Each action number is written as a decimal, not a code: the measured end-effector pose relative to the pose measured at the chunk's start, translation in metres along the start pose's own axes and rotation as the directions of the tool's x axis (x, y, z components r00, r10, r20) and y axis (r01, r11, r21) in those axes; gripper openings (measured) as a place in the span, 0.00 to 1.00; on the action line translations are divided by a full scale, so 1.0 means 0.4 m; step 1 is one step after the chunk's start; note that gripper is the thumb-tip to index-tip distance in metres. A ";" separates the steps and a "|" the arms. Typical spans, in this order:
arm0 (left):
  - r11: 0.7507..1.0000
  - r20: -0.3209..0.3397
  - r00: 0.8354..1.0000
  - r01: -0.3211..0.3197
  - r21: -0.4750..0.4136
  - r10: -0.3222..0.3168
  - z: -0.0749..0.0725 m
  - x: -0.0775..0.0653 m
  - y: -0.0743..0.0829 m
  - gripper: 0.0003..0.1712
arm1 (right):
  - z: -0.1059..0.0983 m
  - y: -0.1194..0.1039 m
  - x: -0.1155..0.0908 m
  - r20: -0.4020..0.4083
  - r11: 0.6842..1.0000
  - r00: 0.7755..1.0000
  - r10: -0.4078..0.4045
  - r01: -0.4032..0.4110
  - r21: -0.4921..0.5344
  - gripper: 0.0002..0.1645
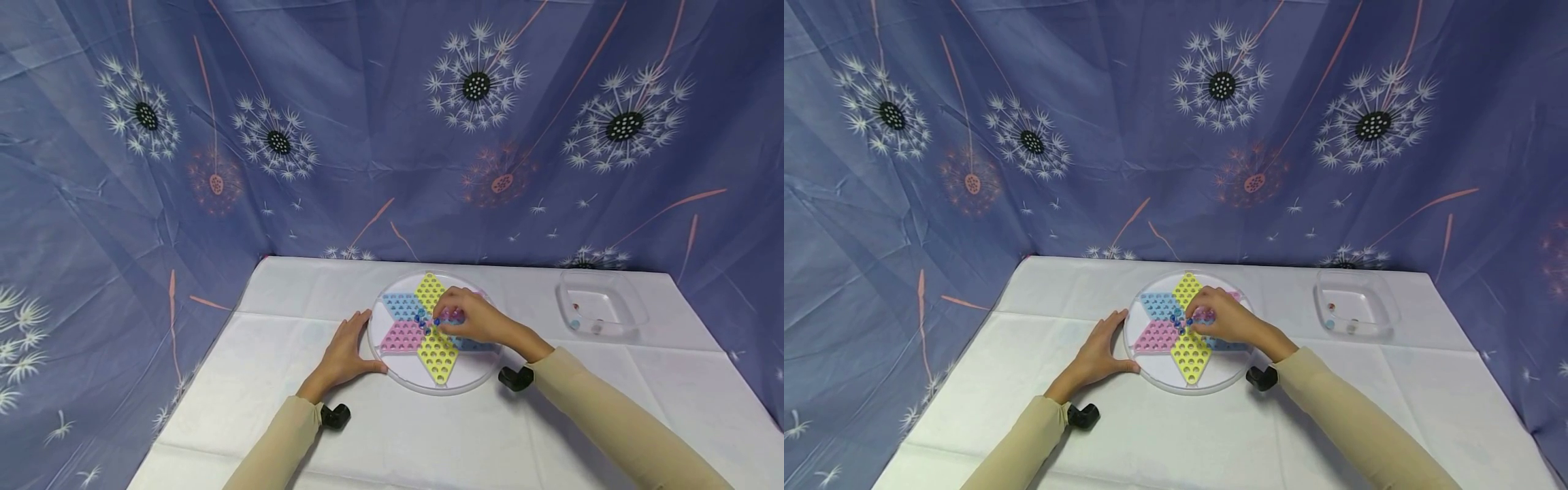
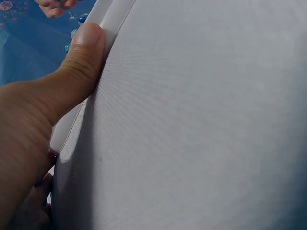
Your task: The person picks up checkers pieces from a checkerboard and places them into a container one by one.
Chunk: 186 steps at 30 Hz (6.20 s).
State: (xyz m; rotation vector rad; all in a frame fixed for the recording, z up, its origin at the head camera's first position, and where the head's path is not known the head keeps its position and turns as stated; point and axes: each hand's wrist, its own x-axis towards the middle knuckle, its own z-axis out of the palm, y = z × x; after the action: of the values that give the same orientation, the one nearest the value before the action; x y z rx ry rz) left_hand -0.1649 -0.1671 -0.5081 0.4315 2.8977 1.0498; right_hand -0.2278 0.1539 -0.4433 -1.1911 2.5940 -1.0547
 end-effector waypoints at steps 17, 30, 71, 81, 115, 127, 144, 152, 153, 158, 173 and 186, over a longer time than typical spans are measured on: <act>1.000 0.002 1.000 0.012 -0.007 -0.012 -0.001 -0.002 0.004 0.74 | -0.049 0.038 -0.030 -0.137 1.000 0.990 0.010 -0.011 -0.008 0.11; 1.000 -0.004 1.000 0.017 -0.024 -0.017 0.002 -0.008 0.004 0.74 | -0.151 0.079 -0.097 -0.235 0.989 0.964 0.121 -0.138 -0.059 0.12; 1.000 -0.008 1.000 -0.009 -0.026 0.009 0.003 -0.006 -0.002 0.74 | -0.316 0.218 -0.312 -0.383 0.898 0.855 0.350 -0.422 -0.122 0.14; 1.000 -0.008 1.000 -0.007 -0.030 0.006 0.001 -0.006 -0.003 0.74 | -0.328 0.250 -0.349 -0.430 0.875 0.821 0.376 -0.468 -0.128 0.17; 1.000 0.003 1.000 0.001 -0.006 -0.001 -0.001 -0.005 0.000 0.75 | -0.330 0.341 -0.386 -0.391 0.814 0.791 0.470 -0.560 -0.153 0.16; 1.000 -0.004 1.000 0.001 -0.005 -0.001 0.000 -0.006 0.000 0.74 | -0.326 0.332 -0.388 -0.385 0.814 0.792 0.474 -0.561 -0.152 0.19; 1.000 0.010 1.000 0.007 -0.006 -0.007 -0.004 -0.005 0.004 0.74 | -0.329 0.334 -0.389 -0.381 0.813 0.789 0.482 -0.565 -0.141 0.31; 1.000 -0.005 1.000 0.002 -0.016 -0.002 -0.001 -0.006 0.004 0.74 | -0.328 0.339 -0.392 -0.388 0.816 0.792 0.471 -0.559 -0.150 0.30; 1.000 -0.006 1.000 0.002 -0.016 -0.002 -0.001 -0.006 0.004 0.74 | -0.328 0.339 -0.392 -0.390 0.818 0.793 0.468 -0.556 -0.150 0.30; 1.000 -0.001 1.000 0.003 -0.013 -0.003 -0.001 -0.006 0.003 0.74 | -0.331 0.337 -0.391 -0.398 0.816 0.796 0.456 -0.552 -0.169 0.28; 1.000 0.009 1.000 0.018 -0.023 -0.018 0.001 -0.007 0.002 0.74 | -0.346 0.317 -0.378 -0.419 0.842 0.823 0.384 -0.498 -0.208 0.25; 1.000 -0.005 1.000 0.005 -0.025 -0.006 0.002 -0.007 0.004 0.74 | -0.363 0.269 -0.344 -0.434 0.872 0.849 0.302 -0.430 -0.235 0.24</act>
State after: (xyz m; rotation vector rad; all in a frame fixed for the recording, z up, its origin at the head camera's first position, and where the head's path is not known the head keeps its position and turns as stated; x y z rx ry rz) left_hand -0.1616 -0.1662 -0.5080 0.4202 2.8853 1.0860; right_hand -0.2523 0.3792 -0.4267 -0.4982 3.2243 -0.8681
